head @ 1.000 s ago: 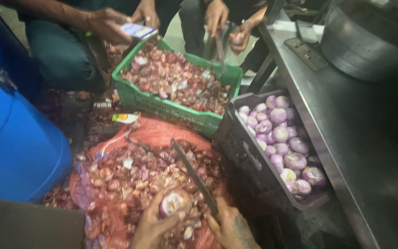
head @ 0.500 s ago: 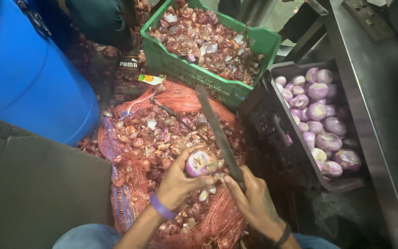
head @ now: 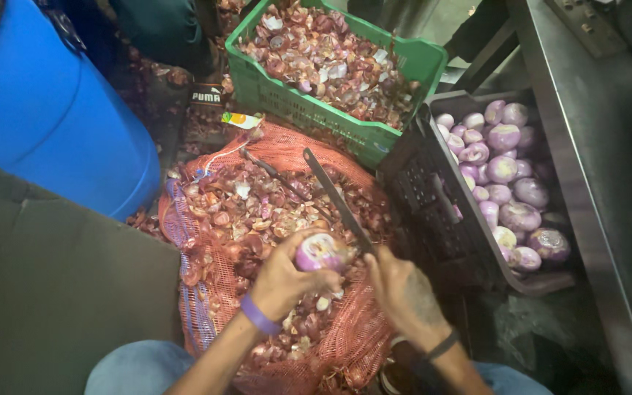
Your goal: The person sits on the floor and uses a knife to peel red onions from a mesh bag. They remove the outer skins and place the peeled onions into a nearby crate while onion skins accumulate on the floor.
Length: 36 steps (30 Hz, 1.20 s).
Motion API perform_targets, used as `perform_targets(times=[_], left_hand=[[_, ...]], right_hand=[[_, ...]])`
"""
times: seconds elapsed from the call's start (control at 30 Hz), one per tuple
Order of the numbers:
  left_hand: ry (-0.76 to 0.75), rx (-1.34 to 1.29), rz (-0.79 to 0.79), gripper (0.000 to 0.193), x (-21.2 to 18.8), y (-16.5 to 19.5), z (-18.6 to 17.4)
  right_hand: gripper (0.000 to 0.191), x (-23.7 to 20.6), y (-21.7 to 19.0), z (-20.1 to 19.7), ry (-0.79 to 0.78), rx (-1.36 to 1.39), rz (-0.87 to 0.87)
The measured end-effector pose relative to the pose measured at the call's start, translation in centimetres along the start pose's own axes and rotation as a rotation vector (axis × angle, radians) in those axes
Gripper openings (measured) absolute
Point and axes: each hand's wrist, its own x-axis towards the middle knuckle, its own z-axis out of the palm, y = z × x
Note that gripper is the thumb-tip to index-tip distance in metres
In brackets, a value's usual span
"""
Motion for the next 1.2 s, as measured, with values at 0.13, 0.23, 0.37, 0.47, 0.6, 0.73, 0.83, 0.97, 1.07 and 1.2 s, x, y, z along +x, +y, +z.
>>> perform_targets(times=[0.13,0.23,0.37,0.47,0.6,0.73,0.83,0.97,1.07,1.2], left_hand=[[0.001,0.202,0.051,0.086,-0.1,0.0,0.1],[0.011,0.227,0.080,0.081,0.0,-0.1,0.2],[-0.007,0.134,0.042,0.075,0.3,-0.4,0.1],[-0.057,0.111,-0.090,0.070,0.4,-0.9,0.0],[-0.107,0.199,0.026,0.053,0.5,-2.0,-0.2],[-0.098,0.264,0.007,0.050,0.4,-2.6,-0.6],[-0.097,0.240,-0.033,0.054,0.4,-2.7,-0.5],[-0.146,0.219,0.000,0.059,0.5,-2.4,-0.2],[-0.094,0.310,0.078,0.059,0.6,-1.9,-0.2],[-0.090,0.215,0.042,0.052,0.6,-1.7,-0.4]], right_hand=[[0.019,-0.6,0.3,-0.2,0.103,0.233,-0.053],[0.021,-1.4,-0.2,0.1,0.072,0.346,0.015],[0.021,-1.5,-0.9,0.3,0.113,0.534,-0.071],[0.025,-1.6,-1.2,0.5,0.036,0.622,0.053],[0.021,-1.9,-1.4,1.0,-0.020,0.819,0.199],[0.020,-2.0,-1.2,1.6,-0.006,0.977,0.264],[0.018,-1.8,-1.0,1.6,-0.005,1.013,0.243],[0.012,-1.3,-0.4,1.1,0.088,0.755,0.209],[0.012,-0.8,0.0,0.6,0.175,0.564,0.189],[0.013,-0.7,0.2,0.6,0.066,0.579,0.330]])
